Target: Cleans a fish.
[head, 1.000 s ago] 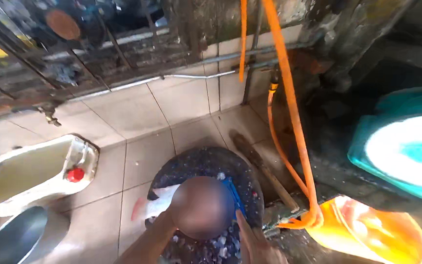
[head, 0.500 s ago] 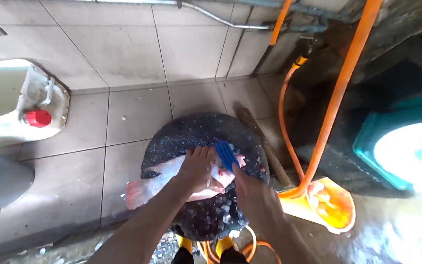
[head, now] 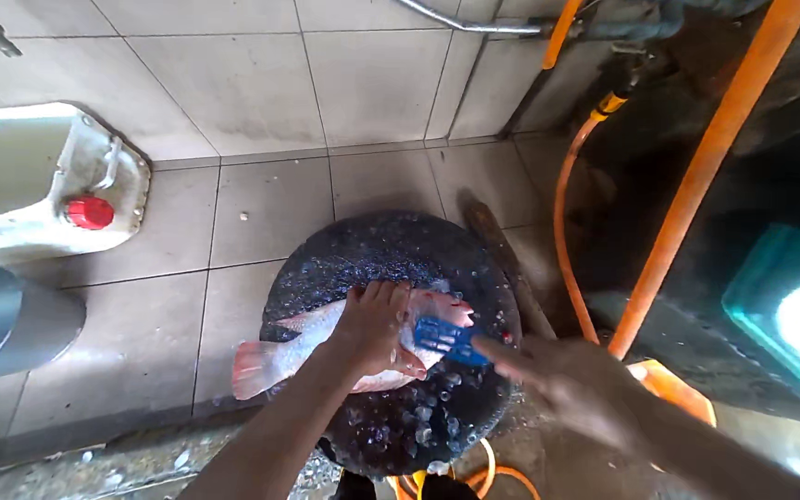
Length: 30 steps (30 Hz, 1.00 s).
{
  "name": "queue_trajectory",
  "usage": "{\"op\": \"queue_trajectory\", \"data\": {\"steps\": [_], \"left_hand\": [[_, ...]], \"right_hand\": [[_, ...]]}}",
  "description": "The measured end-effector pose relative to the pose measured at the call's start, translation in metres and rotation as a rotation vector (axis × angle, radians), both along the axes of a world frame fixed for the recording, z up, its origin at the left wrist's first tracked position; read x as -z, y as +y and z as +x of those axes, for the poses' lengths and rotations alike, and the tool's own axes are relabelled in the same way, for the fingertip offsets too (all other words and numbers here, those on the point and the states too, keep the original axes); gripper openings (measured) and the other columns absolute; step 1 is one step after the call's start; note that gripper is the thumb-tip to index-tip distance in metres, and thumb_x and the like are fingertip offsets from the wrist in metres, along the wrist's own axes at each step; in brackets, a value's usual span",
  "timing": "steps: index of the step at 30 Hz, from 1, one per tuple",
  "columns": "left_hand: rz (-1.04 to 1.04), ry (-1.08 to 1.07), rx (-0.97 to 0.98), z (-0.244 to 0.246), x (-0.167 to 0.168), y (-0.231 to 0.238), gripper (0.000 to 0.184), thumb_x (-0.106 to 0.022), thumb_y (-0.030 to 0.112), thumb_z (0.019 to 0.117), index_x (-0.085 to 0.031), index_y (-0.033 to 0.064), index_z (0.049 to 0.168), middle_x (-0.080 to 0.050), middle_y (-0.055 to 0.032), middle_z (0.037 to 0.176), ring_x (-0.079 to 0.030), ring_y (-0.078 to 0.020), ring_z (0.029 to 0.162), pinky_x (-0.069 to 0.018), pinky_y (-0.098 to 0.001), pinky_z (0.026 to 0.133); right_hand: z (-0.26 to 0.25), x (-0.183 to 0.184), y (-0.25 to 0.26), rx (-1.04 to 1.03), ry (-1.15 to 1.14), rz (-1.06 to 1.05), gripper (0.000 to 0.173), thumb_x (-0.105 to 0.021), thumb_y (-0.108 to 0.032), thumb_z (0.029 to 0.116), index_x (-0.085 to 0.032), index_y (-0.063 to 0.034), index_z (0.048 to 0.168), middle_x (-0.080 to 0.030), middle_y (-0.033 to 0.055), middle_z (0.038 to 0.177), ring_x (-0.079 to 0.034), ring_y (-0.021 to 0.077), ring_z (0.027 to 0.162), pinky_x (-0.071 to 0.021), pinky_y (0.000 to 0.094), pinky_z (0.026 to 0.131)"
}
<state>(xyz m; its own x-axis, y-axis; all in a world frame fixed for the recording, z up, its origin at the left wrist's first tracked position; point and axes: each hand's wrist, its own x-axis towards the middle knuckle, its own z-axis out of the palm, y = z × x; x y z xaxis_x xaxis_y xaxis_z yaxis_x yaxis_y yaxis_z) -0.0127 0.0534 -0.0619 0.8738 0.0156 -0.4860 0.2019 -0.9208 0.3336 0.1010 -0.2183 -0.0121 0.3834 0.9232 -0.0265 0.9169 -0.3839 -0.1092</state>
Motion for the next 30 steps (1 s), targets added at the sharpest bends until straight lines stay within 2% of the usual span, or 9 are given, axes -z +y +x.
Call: {"op": "queue_trajectory", "data": {"steps": [2, 6, 8, 12, 14, 20, 23, 26, 30], "left_hand": [[0.016, 0.041, 0.009, 0.002, -0.001, -0.004, 0.122, -0.077, 0.079, 0.0672, -0.031, 0.0133, 0.159, -0.043, -0.0104, 0.156, -0.037, -0.0304, 0.147, -0.0313, -0.0589, 0.116], [0.006, 0.033, -0.016, 0.002, 0.001, -0.001, 0.124, -0.077, 0.081, 0.0655, -0.031, 0.0141, 0.160, -0.043, -0.0104, 0.157, -0.037, -0.0311, 0.147, -0.0319, -0.0601, 0.115], [0.001, 0.053, -0.006, 0.002, 0.001, -0.004, 0.124, -0.076, 0.081, 0.0658, -0.031, 0.0142, 0.160, -0.042, -0.0108, 0.157, -0.036, -0.0316, 0.147, -0.0316, -0.0597, 0.116], [0.005, 0.064, -0.025, 0.005, -0.002, -0.001, 0.124, -0.076, 0.081, 0.0657, -0.031, 0.0132, 0.160, -0.042, -0.0124, 0.157, -0.036, -0.0328, 0.147, -0.0293, -0.0601, 0.117], [0.009, 0.081, -0.021, 0.004, -0.003, -0.004, 0.122, -0.076, 0.080, 0.0669, -0.032, 0.0135, 0.159, -0.043, -0.0120, 0.156, -0.037, -0.0326, 0.146, -0.0320, -0.0597, 0.115], [0.016, 0.099, -0.005, 0.005, -0.005, -0.008, 0.125, -0.076, 0.081, 0.0665, -0.029, 0.0131, 0.160, -0.042, -0.0128, 0.156, -0.037, -0.0330, 0.146, -0.0326, -0.0591, 0.114], [0.019, 0.082, -0.007, 0.007, -0.006, -0.004, 0.124, -0.077, 0.080, 0.0670, -0.029, 0.0135, 0.161, -0.043, -0.0123, 0.155, -0.038, -0.0324, 0.145, -0.0336, -0.0582, 0.114], [0.024, 0.062, -0.003, 0.003, -0.003, -0.006, 0.122, -0.078, 0.078, 0.0668, -0.030, 0.0144, 0.160, -0.043, -0.0124, 0.155, -0.038, -0.0327, 0.145, -0.0344, -0.0585, 0.113], [0.040, 0.049, 0.005, 0.003, 0.000, -0.005, 0.124, -0.077, 0.080, 0.0655, -0.031, 0.0140, 0.160, -0.045, -0.0119, 0.153, -0.040, -0.0329, 0.144, -0.0367, -0.0582, 0.111]], "right_hand": [[0.035, -0.003, -0.006, 0.088, 0.085, -0.203, 0.048, -0.057, -0.030, 0.1044, -0.051, -0.0358, 0.152, -0.072, 0.0154, 0.096, -0.071, 0.0382, 0.072, -0.0564, 0.0581, 0.058], [0.036, -0.002, 0.003, -0.047, 0.094, -0.058, 0.044, -0.053, -0.031, 0.1005, -0.061, -0.0280, 0.143, -0.069, 0.0111, 0.080, -0.068, 0.0323, 0.062, -0.0542, 0.0518, 0.048], [0.047, -0.005, 0.013, 0.035, 0.192, -0.231, 0.044, -0.053, -0.033, 0.1059, -0.055, -0.0317, 0.149, -0.072, 0.0131, 0.089, -0.071, 0.0355, 0.075, -0.0567, 0.0572, 0.061], [0.046, -0.012, 0.033, 0.027, 0.325, -0.214, 0.045, -0.056, -0.028, 0.1033, -0.056, -0.0272, 0.148, -0.074, 0.0106, 0.092, -0.072, 0.0330, 0.079, -0.0574, 0.0585, 0.067], [0.052, -0.006, 0.031, 0.077, 0.360, -0.299, 0.045, -0.054, -0.029, 0.1057, -0.053, -0.0348, 0.151, -0.075, 0.0096, 0.094, -0.072, 0.0326, 0.083, -0.0570, 0.0598, 0.072], [0.069, -0.024, 0.036, 0.178, 0.465, -0.447, 0.041, -0.049, -0.040, 0.1085, -0.055, -0.0375, 0.149, -0.075, 0.0065, 0.095, -0.071, 0.0267, 0.084, -0.0563, 0.0560, 0.077], [0.075, -0.039, 0.041, 0.175, 0.447, -0.412, 0.040, -0.048, -0.042, 0.1080, -0.055, -0.0420, 0.147, -0.074, -0.0032, 0.093, -0.069, 0.0150, 0.077, -0.0583, 0.0458, 0.073], [0.071, -0.030, 0.037, 0.193, 0.501, -0.480, 0.040, -0.047, -0.039, 0.1090, -0.055, -0.0403, 0.148, -0.075, 0.0034, 0.101, -0.071, 0.0233, 0.088, -0.0565, 0.0556, 0.081], [0.057, -0.033, 0.035, 0.213, 0.565, -0.431, 0.039, -0.049, -0.039, 0.1085, -0.057, -0.0411, 0.146, -0.075, -0.0031, 0.105, -0.071, 0.0151, 0.090, -0.0582, 0.0486, 0.084]]}}
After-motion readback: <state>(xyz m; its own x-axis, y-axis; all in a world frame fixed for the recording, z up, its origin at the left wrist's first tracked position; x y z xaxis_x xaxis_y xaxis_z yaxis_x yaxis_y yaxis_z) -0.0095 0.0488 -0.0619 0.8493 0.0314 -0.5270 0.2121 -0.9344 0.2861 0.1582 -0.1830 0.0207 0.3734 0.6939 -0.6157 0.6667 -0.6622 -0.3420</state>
